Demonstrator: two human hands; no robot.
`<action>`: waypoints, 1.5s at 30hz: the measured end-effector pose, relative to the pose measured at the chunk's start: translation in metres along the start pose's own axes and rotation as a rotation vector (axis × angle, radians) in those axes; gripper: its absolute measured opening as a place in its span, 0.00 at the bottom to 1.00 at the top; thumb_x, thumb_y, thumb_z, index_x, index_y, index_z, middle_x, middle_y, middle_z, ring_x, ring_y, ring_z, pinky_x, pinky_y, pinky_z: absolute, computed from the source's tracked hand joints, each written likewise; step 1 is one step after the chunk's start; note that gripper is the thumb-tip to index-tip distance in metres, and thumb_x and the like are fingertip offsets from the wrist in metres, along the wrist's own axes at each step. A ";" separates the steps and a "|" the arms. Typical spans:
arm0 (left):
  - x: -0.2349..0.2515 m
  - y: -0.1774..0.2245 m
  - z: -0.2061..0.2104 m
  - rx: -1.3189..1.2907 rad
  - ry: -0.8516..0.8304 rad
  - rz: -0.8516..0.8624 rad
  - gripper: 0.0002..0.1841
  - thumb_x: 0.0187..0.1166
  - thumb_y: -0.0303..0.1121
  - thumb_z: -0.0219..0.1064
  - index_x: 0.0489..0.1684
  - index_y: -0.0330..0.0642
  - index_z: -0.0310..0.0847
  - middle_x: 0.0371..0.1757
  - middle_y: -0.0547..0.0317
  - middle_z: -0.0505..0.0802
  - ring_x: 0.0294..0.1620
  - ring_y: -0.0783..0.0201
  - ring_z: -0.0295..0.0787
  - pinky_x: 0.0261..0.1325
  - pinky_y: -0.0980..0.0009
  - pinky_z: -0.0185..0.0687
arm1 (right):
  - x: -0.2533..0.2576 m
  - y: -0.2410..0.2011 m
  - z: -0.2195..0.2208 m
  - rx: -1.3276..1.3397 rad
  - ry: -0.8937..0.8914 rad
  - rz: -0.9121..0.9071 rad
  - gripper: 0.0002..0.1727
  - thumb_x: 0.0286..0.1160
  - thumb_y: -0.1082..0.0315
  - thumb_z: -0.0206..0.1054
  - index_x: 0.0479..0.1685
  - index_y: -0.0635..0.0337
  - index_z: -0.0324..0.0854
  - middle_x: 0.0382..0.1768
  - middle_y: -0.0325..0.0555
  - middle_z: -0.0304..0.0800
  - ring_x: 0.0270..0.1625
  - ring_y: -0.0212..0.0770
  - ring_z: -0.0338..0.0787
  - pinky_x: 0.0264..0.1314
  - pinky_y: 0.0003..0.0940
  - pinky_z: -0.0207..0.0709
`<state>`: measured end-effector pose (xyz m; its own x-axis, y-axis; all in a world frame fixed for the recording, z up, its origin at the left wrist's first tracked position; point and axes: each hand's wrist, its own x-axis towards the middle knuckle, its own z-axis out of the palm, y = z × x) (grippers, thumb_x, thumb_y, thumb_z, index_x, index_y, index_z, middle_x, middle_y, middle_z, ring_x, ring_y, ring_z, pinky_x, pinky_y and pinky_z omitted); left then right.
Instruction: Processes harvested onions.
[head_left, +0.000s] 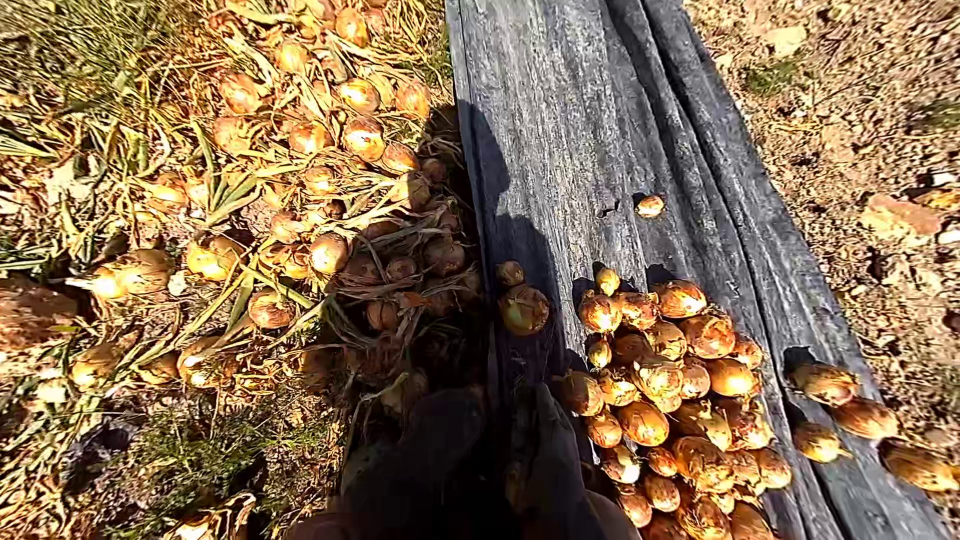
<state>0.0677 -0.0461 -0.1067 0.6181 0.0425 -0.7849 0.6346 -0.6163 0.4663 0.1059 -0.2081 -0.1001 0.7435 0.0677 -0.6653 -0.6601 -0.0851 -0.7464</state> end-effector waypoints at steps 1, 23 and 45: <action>-0.008 -0.011 0.006 -0.138 0.075 0.045 0.22 0.84 0.54 0.59 0.60 0.49 0.88 0.58 0.53 0.93 0.61 0.53 0.90 0.66 0.46 0.82 | 0.007 0.011 -0.007 -0.023 -0.012 -0.001 0.23 0.94 0.50 0.49 0.46 0.61 0.80 0.19 0.44 0.78 0.16 0.38 0.78 0.16 0.34 0.78; -0.012 -0.038 -0.060 0.393 0.125 0.032 0.31 0.81 0.57 0.64 0.81 0.55 0.74 0.79 0.51 0.80 0.67 0.41 0.85 0.58 0.35 0.85 | 0.000 0.002 0.014 -0.130 -0.111 -0.303 0.20 0.90 0.52 0.51 0.54 0.59 0.78 0.22 0.40 0.79 0.18 0.36 0.79 0.20 0.34 0.80; -0.120 -0.115 -0.033 -0.498 -0.140 0.080 0.26 0.78 0.65 0.63 0.56 0.55 0.87 0.36 0.68 0.88 0.34 0.71 0.84 0.41 0.64 0.83 | -0.024 0.035 0.021 -0.348 -0.705 -0.293 0.32 0.89 0.41 0.51 0.67 0.62 0.81 0.52 0.39 0.91 0.55 0.26 0.89 0.61 0.30 0.85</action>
<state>-0.0638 0.0461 -0.0529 0.6272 -0.1157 -0.7702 0.7528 -0.1635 0.6376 0.0629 -0.1915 -0.1105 0.5625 0.7305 -0.3872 -0.2933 -0.2616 -0.9195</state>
